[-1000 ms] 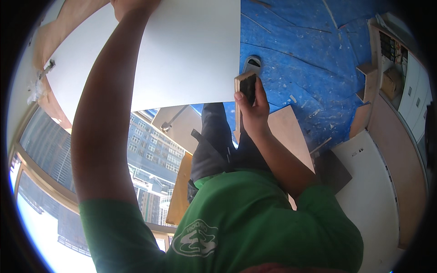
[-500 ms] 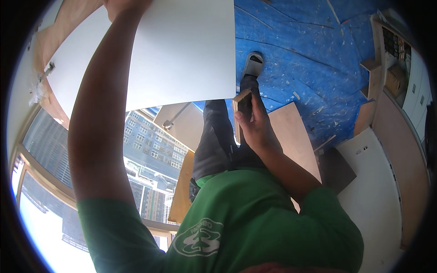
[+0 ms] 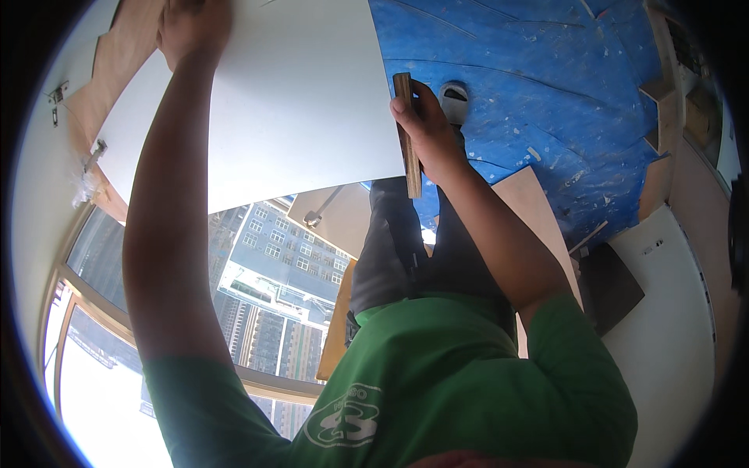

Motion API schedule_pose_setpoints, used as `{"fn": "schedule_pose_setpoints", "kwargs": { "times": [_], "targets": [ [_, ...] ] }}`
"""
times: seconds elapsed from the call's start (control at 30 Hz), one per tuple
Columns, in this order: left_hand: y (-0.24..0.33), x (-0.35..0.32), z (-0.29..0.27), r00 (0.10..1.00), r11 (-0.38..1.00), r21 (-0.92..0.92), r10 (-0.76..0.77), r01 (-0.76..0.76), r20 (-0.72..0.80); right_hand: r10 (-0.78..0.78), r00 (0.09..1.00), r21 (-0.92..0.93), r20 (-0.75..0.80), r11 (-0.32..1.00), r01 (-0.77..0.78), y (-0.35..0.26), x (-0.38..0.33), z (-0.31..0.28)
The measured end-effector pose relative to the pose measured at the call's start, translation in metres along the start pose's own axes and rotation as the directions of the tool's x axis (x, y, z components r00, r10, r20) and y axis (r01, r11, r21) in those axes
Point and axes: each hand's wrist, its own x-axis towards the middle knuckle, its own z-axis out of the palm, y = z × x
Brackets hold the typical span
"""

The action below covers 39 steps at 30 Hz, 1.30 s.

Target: The person applies glue to the edge of a white cabinet door, then uses a small wooden block to press the edge. The person repeats the gluing and pressing process on the same door.

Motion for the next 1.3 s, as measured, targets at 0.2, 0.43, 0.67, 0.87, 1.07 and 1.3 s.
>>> {"fn": "schedule_pose_setpoints", "kwargs": {
  "times": [0.2, 0.43, 0.67, 0.87, 1.07, 1.3],
  "targets": [
    [0.01, -0.001, -0.004, 0.999, 0.999, 0.035, -0.033, 0.032, 0.03, 0.066, 0.997, -0.059, 0.045, 0.996, -0.063, 0.049, -0.057, -0.027],
    [-0.057, 0.024, 0.015, 0.938, 0.811, 0.478, 0.337, -0.336, 0.087, 0.298, 0.947, 0.17, 0.121, 0.933, -0.316, 0.087, -0.077, -0.069],
    [-0.076, 0.024, 0.03, 0.876, 0.831, 0.333, 0.482, -0.446, -0.03, 0.137, 0.973, 0.475, 0.186, 0.854, -0.211, 0.052, -0.069, -0.056],
    [-0.032, 0.017, 0.016, 0.986, 0.984, 0.088, 0.152, -0.157, 0.061, 0.216, 0.967, 0.326, 0.137, 0.912, -0.25, 0.054, -0.07, -0.042],
    [-0.028, 0.013, 0.011, 0.988, 0.987, 0.071, 0.14, -0.144, 0.06, 0.167, 0.951, 0.488, 0.259, 0.827, -0.278, 0.075, -0.07, -0.041],
    [-0.058, 0.019, 0.023, 0.857, 0.816, 0.31, 0.515, -0.487, -0.01, 0.05, 0.986, 0.293, 0.158, 0.951, -0.095, 0.066, -0.1, -0.022]
  ]
}}
